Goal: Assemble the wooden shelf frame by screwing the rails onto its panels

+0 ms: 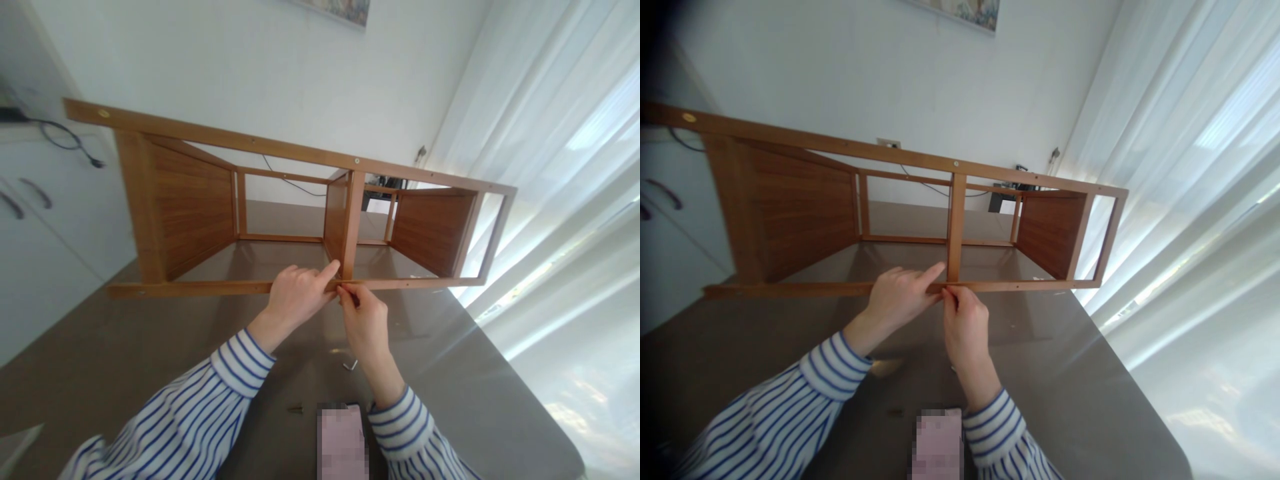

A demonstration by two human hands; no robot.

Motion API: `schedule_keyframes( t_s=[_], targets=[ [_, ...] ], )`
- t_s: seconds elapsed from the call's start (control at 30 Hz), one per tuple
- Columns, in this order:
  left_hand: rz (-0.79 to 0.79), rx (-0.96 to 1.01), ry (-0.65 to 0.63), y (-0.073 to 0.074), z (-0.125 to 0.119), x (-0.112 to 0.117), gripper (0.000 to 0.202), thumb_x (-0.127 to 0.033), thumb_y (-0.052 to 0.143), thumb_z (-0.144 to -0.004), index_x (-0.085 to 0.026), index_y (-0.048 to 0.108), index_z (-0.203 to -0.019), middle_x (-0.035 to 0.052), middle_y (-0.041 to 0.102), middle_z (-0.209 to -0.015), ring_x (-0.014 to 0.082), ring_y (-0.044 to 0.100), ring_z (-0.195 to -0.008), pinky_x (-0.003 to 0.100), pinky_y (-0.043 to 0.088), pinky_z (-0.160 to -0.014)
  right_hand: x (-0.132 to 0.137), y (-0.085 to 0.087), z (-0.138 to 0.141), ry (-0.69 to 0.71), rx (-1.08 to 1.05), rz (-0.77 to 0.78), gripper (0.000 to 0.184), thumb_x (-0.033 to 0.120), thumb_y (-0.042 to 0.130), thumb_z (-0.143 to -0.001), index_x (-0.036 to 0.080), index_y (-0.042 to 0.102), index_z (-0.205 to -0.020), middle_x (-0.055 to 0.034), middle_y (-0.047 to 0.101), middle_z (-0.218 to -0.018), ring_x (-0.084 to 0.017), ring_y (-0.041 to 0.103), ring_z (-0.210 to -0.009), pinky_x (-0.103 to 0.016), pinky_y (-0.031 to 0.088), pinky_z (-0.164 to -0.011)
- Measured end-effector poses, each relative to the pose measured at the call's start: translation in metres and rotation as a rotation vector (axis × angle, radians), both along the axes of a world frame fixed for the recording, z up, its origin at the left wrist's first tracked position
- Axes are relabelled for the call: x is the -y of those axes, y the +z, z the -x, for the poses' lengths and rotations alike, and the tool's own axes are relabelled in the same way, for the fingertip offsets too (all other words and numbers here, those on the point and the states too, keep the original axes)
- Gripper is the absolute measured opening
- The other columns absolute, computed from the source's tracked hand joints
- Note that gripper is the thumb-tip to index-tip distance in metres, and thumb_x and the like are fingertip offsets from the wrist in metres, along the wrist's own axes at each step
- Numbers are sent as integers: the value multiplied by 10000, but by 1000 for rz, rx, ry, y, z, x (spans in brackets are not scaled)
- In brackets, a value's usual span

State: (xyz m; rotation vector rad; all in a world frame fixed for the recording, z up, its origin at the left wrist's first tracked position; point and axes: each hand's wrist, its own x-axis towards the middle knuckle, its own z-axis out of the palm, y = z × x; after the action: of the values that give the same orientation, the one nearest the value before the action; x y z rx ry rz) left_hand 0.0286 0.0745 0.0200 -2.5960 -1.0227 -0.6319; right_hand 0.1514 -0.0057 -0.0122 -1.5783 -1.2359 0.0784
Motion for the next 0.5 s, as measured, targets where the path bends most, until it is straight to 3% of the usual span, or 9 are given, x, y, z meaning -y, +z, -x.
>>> schedule_keyframes(
  t_s=[0.17,0.3,0.5],
  targets=[
    [18,2,-10,0,0,0,493,-525,482,-883,-229,556,-1270,100,733,-774,271,691,-711,357,469,-679,-2,-1,1,-66,-16,19,190,353,551,-857,199,660,-833,-38,695,-770,-179,626,-672,-293,476,-653],
    [31,-10,31,3,-1,1,633,-547,502,-865,-195,436,-1386,106,725,-727,285,694,-697,353,480,-663,-2,0,-1,-111,7,17,184,367,582,-838,195,623,-887,-34,654,-784,-170,583,-659,-302,463,-655],
    [68,-62,56,10,-2,3,701,-535,520,-857,-238,312,-1457,111,731,-780,292,699,-731,338,488,-655,0,5,-13,-61,128,1,494,368,592,-832,199,485,-1283,-151,537,-1223,-134,559,-634,-349,500,-705]
  ],
)
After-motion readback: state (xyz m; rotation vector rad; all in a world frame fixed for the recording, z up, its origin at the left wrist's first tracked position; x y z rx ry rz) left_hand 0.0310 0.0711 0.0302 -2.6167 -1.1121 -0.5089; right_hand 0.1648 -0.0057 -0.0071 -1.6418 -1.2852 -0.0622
